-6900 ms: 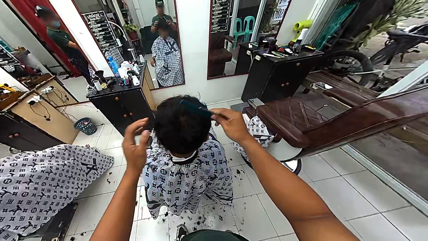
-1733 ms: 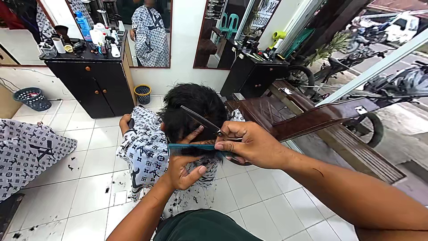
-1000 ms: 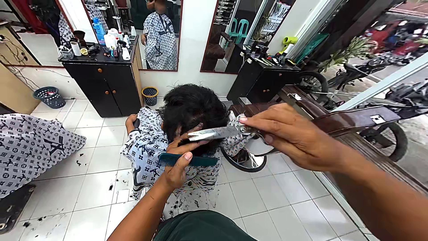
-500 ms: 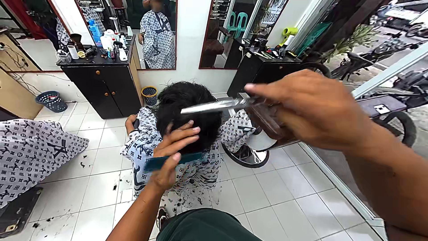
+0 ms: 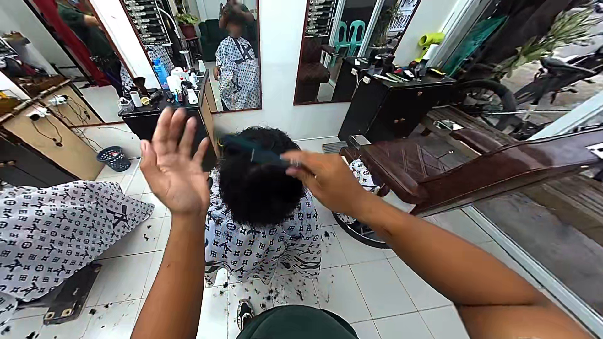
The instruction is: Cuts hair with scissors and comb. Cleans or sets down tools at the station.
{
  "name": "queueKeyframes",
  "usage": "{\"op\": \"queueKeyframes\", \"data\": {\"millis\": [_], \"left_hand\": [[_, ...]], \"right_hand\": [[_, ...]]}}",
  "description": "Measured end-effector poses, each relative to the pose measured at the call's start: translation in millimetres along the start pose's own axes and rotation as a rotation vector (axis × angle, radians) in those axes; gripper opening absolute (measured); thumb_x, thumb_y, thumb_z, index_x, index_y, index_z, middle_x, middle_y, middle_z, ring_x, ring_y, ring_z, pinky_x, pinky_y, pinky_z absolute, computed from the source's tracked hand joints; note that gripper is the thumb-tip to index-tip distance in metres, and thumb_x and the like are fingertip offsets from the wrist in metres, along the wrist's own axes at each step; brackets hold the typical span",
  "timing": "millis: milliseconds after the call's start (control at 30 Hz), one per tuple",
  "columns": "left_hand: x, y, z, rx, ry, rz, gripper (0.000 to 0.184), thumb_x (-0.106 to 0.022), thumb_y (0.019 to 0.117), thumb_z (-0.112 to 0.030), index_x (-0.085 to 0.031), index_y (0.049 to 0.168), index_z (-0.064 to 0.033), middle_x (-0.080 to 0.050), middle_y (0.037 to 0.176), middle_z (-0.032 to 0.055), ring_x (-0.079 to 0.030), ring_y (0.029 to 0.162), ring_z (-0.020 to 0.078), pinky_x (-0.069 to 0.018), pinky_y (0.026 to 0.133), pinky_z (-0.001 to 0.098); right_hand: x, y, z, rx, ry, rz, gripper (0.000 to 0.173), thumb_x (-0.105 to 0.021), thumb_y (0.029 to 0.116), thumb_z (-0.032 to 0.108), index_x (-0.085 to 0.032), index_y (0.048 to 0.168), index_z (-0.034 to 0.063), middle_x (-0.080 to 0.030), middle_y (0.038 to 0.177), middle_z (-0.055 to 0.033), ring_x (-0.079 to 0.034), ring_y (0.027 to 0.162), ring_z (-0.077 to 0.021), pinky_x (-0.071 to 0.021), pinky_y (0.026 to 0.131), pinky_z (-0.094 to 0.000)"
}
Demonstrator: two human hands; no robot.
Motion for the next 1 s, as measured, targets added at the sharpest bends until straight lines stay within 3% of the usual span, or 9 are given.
{"op": "queueKeyframes", "data": {"millis": [133, 267, 400, 467, 533, 633, 767, 867, 1000], "left_hand": [[23, -58, 28, -0.239, 0.538, -0.196, 0.039, -0.039, 0.1080, -0.023, -0.049, 0.141, -0.0037, -0.051, 0.147, 0.0039, -0.048, 0.137, 0.0145, -0.0432, 0.112, 0.0397], [-49, -125, 62, -0.820, 1.134, 0.335, 0.031, -0.053, 0.1044, -0.033, -0.059, 0.134, -0.0303, -0.050, 0.151, -0.0019, -0.038, 0.146, 0.0213, -0.0249, 0.121, 0.0500], [-61, -97, 89, -0.531, 1.263, 0.217, 0.055, -0.065, 0.0895, -0.039, -0.059, 0.142, -0.0237, -0.049, 0.151, 0.0227, -0.041, 0.141, 0.0477, -0.0332, 0.107, 0.0728], [-93, -95, 87, -0.617, 1.457, 0.359, 0.051, -0.062, 0.0950, -0.047, -0.058, 0.143, -0.0288, -0.054, 0.150, 0.0149, -0.046, 0.141, 0.0412, -0.0346, 0.106, 0.0697], [-104, -78, 83, -0.613, 1.522, 0.382, 0.054, -0.065, 0.0892, -0.053, -0.064, 0.138, -0.0295, -0.060, 0.145, 0.0095, -0.053, 0.136, 0.0371, -0.0371, 0.104, 0.0726], [-110, -44, 80, -0.319, 1.568, 0.445, 0.068, -0.082, 0.0735, -0.045, -0.067, 0.135, -0.0194, -0.054, 0.146, 0.0249, -0.047, 0.135, 0.0535, -0.0403, 0.094, 0.0792], [-142, -27, 93, -0.059, 1.675, 0.869, 0.057, -0.064, 0.0926, -0.059, -0.066, 0.136, -0.0222, -0.051, 0.153, 0.0123, -0.039, 0.146, 0.0437, -0.0263, 0.107, 0.0808], [-126, 31, 104, 0.292, 1.689, 0.877, 0.075, -0.046, 0.0910, -0.080, -0.062, 0.140, -0.0250, -0.052, 0.147, 0.0198, -0.048, 0.134, 0.0462, -0.0413, 0.098, 0.0717], [-129, 66, 138, 0.347, 1.435, 1.147, 0.061, -0.051, 0.0958, -0.070, -0.071, 0.130, -0.0239, -0.060, 0.140, 0.0138, -0.055, 0.132, 0.0365, -0.0420, 0.105, 0.0659]], "right_hand": [[-42, -100, -33, 0.328, -0.170, 0.281, 0.024, -0.058, 0.0972, 0.003, -0.072, 0.115, 0.0114, -0.071, 0.082, -0.0094, -0.069, 0.074, -0.0306, -0.0565, 0.079, -0.0519], [-26, -187, -84, 0.076, -0.083, -0.025, 0.023, -0.051, 0.1049, 0.016, -0.074, 0.108, 0.0135, -0.074, 0.089, -0.0042, -0.069, 0.084, -0.0180, -0.0539, 0.090, -0.0356], [-22, -274, -136, -0.674, 0.281, -0.405, 0.029, -0.055, 0.0990, 0.012, -0.068, 0.114, -0.0087, -0.072, 0.084, -0.0019, -0.065, 0.069, -0.0012, -0.0568, 0.069, -0.0188], [-28, -301, -150, -0.859, 0.437, -0.529, 0.027, -0.056, 0.0986, 0.011, -0.062, 0.117, -0.0072, -0.070, 0.078, 0.0043, -0.063, 0.061, 0.0017, -0.0554, 0.061, -0.0160], [-31, -322, -156, -0.929, 0.499, -0.562, 0.024, -0.055, 0.0985, 0.009, -0.062, 0.117, -0.0054, -0.070, 0.076, 0.0062, -0.062, 0.059, 0.0013, -0.0548, 0.059, -0.0154], [-30, -340, -163, -0.946, 0.483, -0.530, 0.022, -0.055, 0.0989, 0.007, -0.062, 0.116, -0.0053, -0.070, 0.075, 0.0064, -0.061, 0.058, 0.0028, -0.0533, 0.059, -0.0137], [-26, -353, -171, -0.969, 0.451, -0.514, 0.023, -0.055, 0.0989, 0.005, -0.062, 0.117, -0.0070, -0.070, 0.075, 0.0040, -0.061, 0.058, 0.0024, -0.0529, 0.059, -0.0137], [-22, -357, -175, -0.990, 0.423, -0.551, 0.023, -0.055, 0.0991, 0.005, -0.062, 0.118, -0.0068, -0.070, 0.076, 0.0023, -0.062, 0.058, 0.0004, -0.0538, 0.059, -0.0155], [-21, -342, -178, -0.990, 0.416, -0.615, 0.023, -0.053, 0.1000, 0.004, -0.060, 0.119, -0.0070, -0.069, 0.075, 0.0035, -0.062, 0.058, 0.0005, -0.0541, 0.058, -0.0154]]}}
Point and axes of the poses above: each hand's wrist, its own y-axis towards the middle knuckle, its own x-axis out of the back of the hand, z = x × y, the point moved 7 cm from there along y, towards the middle knuckle
